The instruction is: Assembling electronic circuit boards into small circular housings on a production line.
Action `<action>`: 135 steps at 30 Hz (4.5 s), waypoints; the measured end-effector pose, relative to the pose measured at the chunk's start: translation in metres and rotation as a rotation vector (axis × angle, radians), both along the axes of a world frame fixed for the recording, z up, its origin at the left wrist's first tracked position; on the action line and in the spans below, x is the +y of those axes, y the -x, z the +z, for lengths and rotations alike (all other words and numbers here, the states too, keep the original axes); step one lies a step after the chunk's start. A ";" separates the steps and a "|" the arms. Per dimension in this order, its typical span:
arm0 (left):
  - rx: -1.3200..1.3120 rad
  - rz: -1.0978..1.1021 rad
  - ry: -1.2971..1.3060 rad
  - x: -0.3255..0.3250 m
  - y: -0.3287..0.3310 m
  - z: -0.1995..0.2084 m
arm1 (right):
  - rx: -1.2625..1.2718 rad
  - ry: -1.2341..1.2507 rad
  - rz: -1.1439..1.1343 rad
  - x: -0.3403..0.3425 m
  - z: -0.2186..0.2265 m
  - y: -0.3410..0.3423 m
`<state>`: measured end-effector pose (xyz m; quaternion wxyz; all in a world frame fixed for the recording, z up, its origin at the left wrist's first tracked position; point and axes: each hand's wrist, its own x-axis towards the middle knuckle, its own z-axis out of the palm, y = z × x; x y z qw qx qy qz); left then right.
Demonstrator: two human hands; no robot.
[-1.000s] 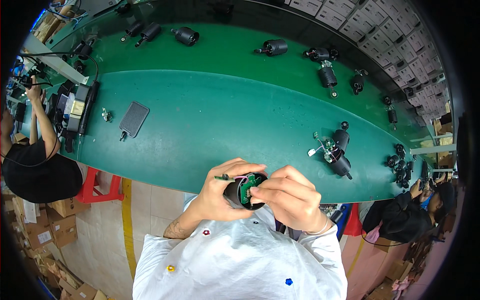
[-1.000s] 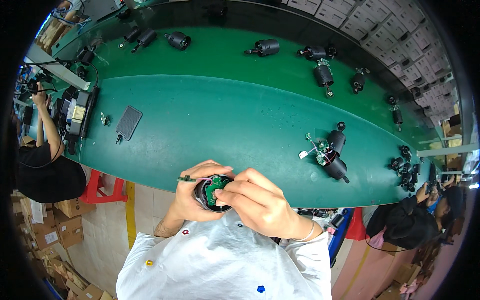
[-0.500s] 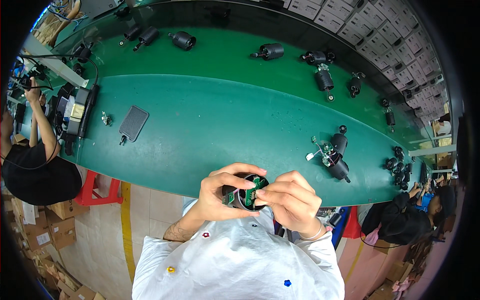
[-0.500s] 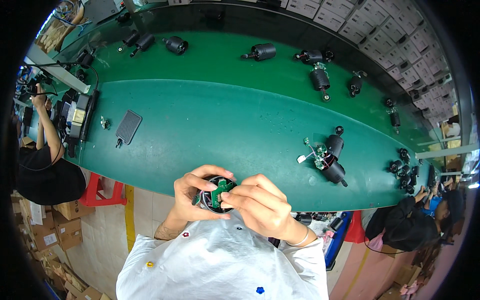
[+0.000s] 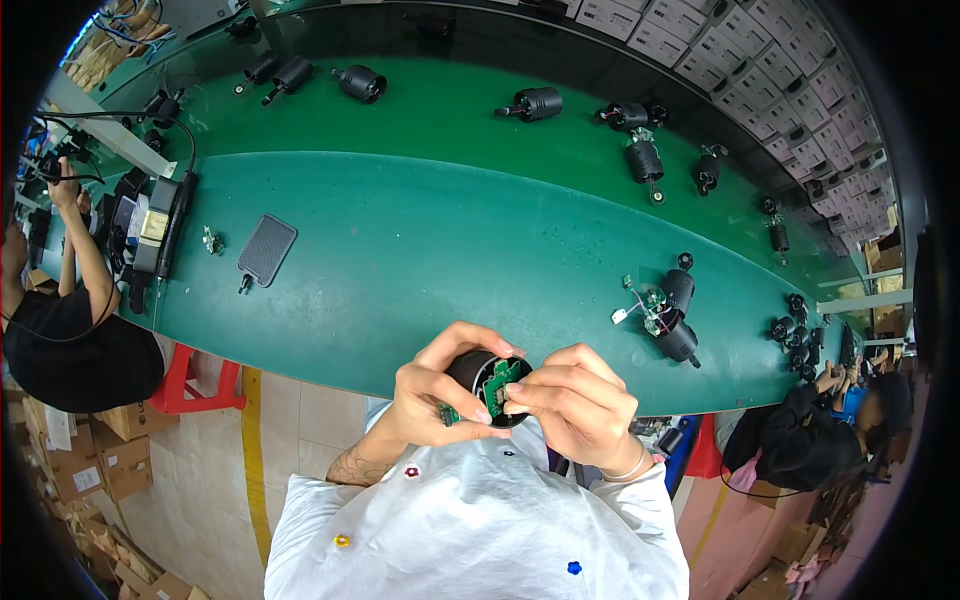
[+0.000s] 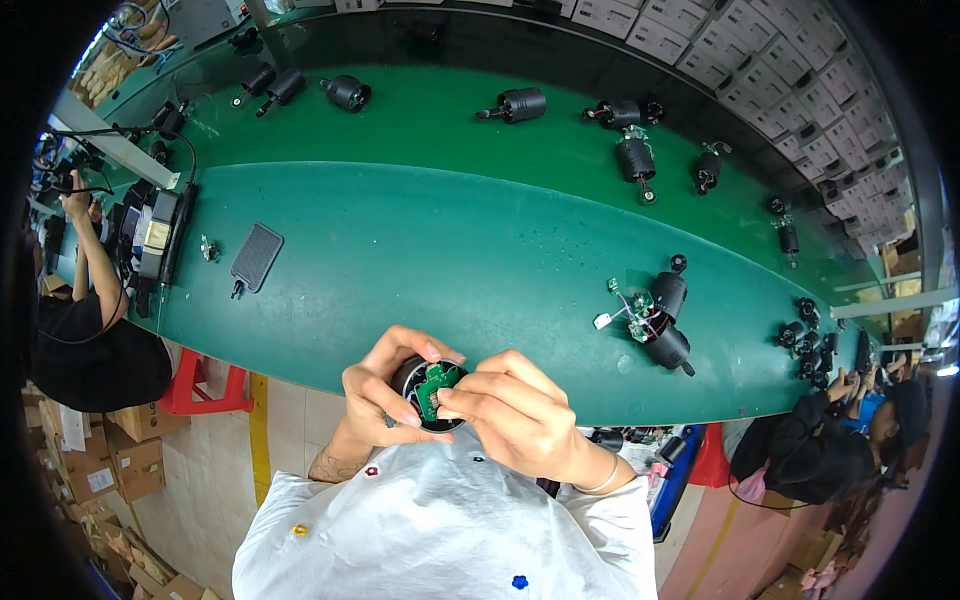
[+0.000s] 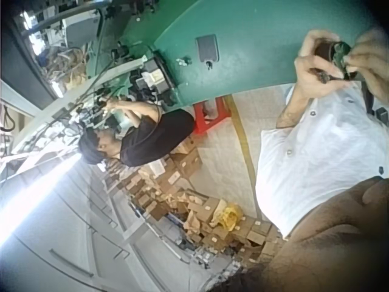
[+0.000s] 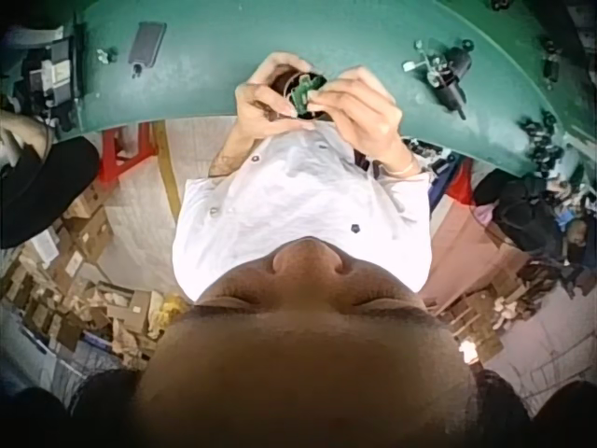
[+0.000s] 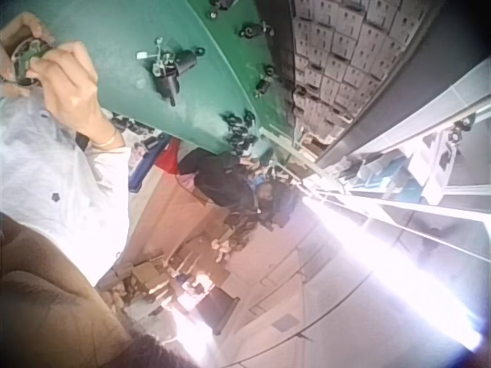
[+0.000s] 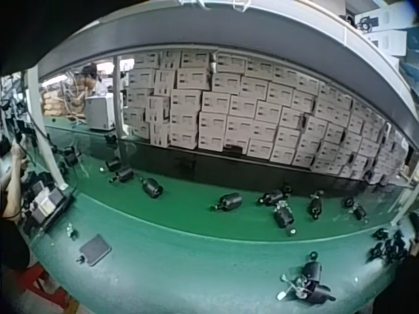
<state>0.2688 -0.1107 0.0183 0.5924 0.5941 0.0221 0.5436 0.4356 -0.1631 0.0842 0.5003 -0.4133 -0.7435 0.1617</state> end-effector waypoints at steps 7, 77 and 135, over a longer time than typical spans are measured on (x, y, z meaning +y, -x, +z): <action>0.053 0.074 0.005 -0.006 0.001 0.003 | -0.093 -0.014 0.067 0.000 0.006 0.003; 0.333 0.203 -0.008 0.007 0.004 0.006 | 0.283 0.323 0.101 0.014 -0.016 0.010; 0.531 0.483 -0.258 0.009 0.004 0.005 | 0.509 0.616 0.488 0.030 -0.022 0.013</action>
